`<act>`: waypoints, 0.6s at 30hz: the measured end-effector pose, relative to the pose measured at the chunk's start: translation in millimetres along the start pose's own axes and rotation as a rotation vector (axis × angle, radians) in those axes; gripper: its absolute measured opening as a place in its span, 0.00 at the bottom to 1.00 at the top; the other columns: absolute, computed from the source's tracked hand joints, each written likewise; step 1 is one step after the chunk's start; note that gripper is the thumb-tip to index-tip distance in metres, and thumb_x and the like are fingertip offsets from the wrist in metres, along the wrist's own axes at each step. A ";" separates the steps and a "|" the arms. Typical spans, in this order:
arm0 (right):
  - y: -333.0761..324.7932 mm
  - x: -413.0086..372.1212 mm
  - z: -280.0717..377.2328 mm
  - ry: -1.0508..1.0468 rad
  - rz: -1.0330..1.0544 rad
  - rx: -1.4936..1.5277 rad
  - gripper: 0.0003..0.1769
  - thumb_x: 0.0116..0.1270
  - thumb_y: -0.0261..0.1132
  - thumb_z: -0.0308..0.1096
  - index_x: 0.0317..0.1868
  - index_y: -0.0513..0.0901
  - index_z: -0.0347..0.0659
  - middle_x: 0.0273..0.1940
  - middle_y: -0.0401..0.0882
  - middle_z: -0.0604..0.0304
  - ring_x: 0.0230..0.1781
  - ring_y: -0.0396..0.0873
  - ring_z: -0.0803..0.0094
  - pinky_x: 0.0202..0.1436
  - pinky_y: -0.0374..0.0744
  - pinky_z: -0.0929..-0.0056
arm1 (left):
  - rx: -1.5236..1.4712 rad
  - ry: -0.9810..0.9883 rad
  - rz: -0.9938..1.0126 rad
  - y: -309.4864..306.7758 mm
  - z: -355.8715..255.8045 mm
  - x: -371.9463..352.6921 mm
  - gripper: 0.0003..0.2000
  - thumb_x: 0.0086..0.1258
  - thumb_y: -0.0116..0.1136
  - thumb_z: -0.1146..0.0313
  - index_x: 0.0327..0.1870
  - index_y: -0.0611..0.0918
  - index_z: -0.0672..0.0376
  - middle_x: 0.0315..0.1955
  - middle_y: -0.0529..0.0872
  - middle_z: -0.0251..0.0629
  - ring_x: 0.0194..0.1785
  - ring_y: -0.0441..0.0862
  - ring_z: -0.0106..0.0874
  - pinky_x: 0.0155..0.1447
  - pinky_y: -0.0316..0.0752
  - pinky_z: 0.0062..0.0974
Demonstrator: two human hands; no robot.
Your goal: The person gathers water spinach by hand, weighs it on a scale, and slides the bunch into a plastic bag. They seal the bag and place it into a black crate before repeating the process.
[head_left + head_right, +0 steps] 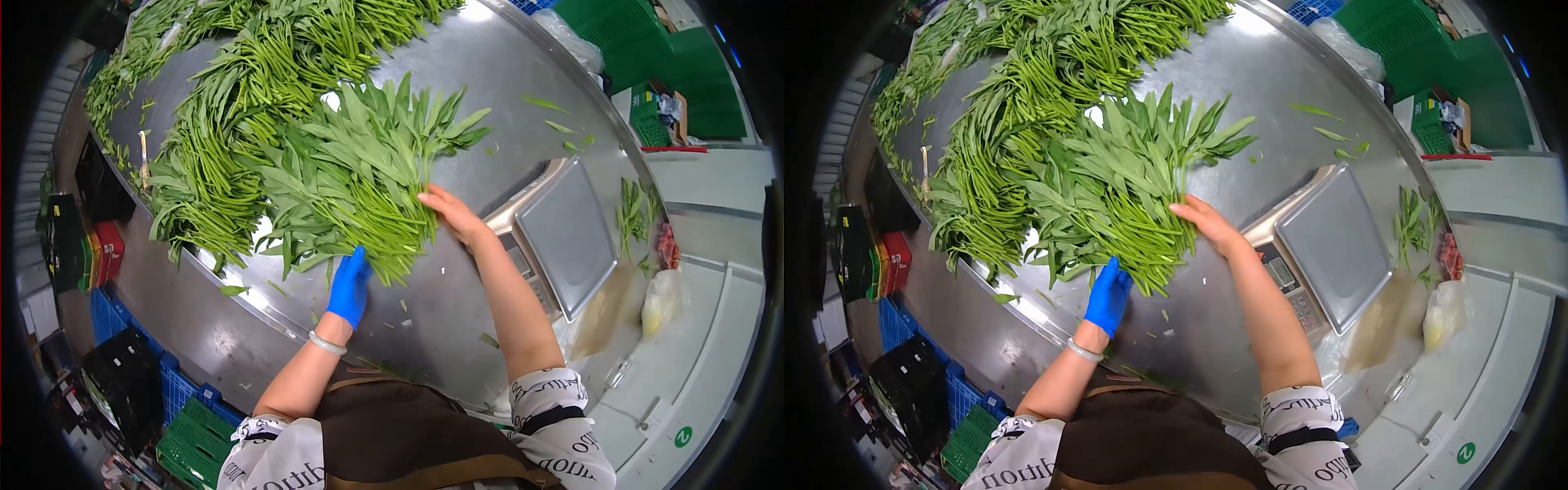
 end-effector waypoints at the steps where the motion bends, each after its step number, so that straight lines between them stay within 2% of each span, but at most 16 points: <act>1: 11.7 2.5 0.8 0.030 0.049 -0.108 0.32 0.63 0.65 0.41 0.64 0.68 0.36 0.55 0.77 0.58 0.56 0.74 0.69 0.62 0.69 0.70 | 0.006 -0.027 0.019 0.8 0.2 2.6 0.23 0.71 0.55 0.61 0.65 0.69 0.56 0.59 0.75 0.30 0.61 0.71 0.27 0.66 0.63 0.29; 3: 34.5 9.2 -4.8 0.085 0.135 -0.317 0.34 0.58 0.70 0.38 0.64 0.69 0.36 0.56 0.76 0.57 0.56 0.73 0.70 0.63 0.69 0.69 | 0.024 -0.090 0.068 16.6 -5.6 6.1 0.24 0.71 0.56 0.61 0.66 0.68 0.56 0.59 0.75 0.30 0.62 0.71 0.28 0.67 0.63 0.30; 6: 67.7 6.5 -16.2 -0.039 0.224 -0.201 0.38 0.51 0.75 0.32 0.62 0.69 0.35 0.56 0.76 0.57 0.56 0.73 0.71 0.63 0.69 0.70 | 0.130 0.023 0.034 33.0 -19.3 7.0 0.25 0.69 0.58 0.64 0.66 0.68 0.58 0.59 0.76 0.31 0.61 0.71 0.29 0.66 0.64 0.30; 9: 76.4 -21.5 -6.4 -0.214 0.114 -0.302 0.38 0.48 0.75 0.28 0.61 0.70 0.35 0.54 0.77 0.57 0.56 0.73 0.71 0.62 0.69 0.71 | 0.183 0.095 -0.017 34.5 -33.4 -11.6 0.25 0.68 0.59 0.67 0.65 0.68 0.60 0.58 0.76 0.34 0.61 0.72 0.29 0.65 0.66 0.31; 10: 75.5 -35.5 2.2 -0.296 0.036 -0.364 0.35 0.49 0.75 0.29 0.58 0.72 0.34 0.51 0.79 0.58 0.52 0.75 0.70 0.59 0.71 0.71 | 0.190 0.106 -0.008 36.9 -39.5 -22.1 0.27 0.65 0.61 0.69 0.65 0.67 0.63 0.57 0.76 0.38 0.58 0.74 0.30 0.63 0.68 0.27; 13: 58.7 -79.6 11.7 -0.206 -0.145 -0.455 0.31 0.49 0.74 0.29 0.55 0.74 0.34 0.48 0.80 0.57 0.48 0.77 0.70 0.55 0.74 0.71 | 0.307 0.151 0.091 37.5 -49.8 -51.9 0.27 0.65 0.62 0.69 0.64 0.68 0.63 0.55 0.78 0.39 0.57 0.76 0.30 0.61 0.70 0.28; 14: 57.1 -90.5 20.4 -0.258 -0.151 -0.325 0.29 0.50 0.74 0.30 0.53 0.76 0.33 0.46 0.81 0.57 0.45 0.78 0.70 0.52 0.75 0.71 | 0.297 0.190 0.105 32.9 -50.6 -54.9 0.26 0.64 0.61 0.70 0.63 0.69 0.64 0.55 0.78 0.40 0.56 0.76 0.31 0.60 0.71 0.29; 17: 24.6 -82.5 -12.9 -0.051 -0.309 -0.105 0.27 0.51 0.72 0.30 0.52 0.76 0.33 0.47 0.81 0.56 0.45 0.78 0.70 0.52 0.75 0.72 | 0.207 0.020 0.044 4.4 -36.3 -39.3 0.26 0.64 0.60 0.73 0.63 0.68 0.64 0.55 0.78 0.39 0.57 0.76 0.31 0.60 0.71 0.29; 18: 13.5 -77.2 -31.4 0.078 -0.369 -0.162 0.26 0.51 0.72 0.30 0.52 0.77 0.35 0.46 0.81 0.57 0.44 0.79 0.70 0.51 0.75 0.71 | 0.213 -0.010 0.040 -0.5 -32.0 -33.6 0.27 0.63 0.60 0.74 0.64 0.67 0.63 0.56 0.77 0.39 0.57 0.76 0.32 0.61 0.71 0.29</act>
Point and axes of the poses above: each hand's wrist, its own x-axis towards the middle knuckle, its own y-axis out of the palm, z = x × y, the point moved 7 cm from there along x, towards the middle knuckle
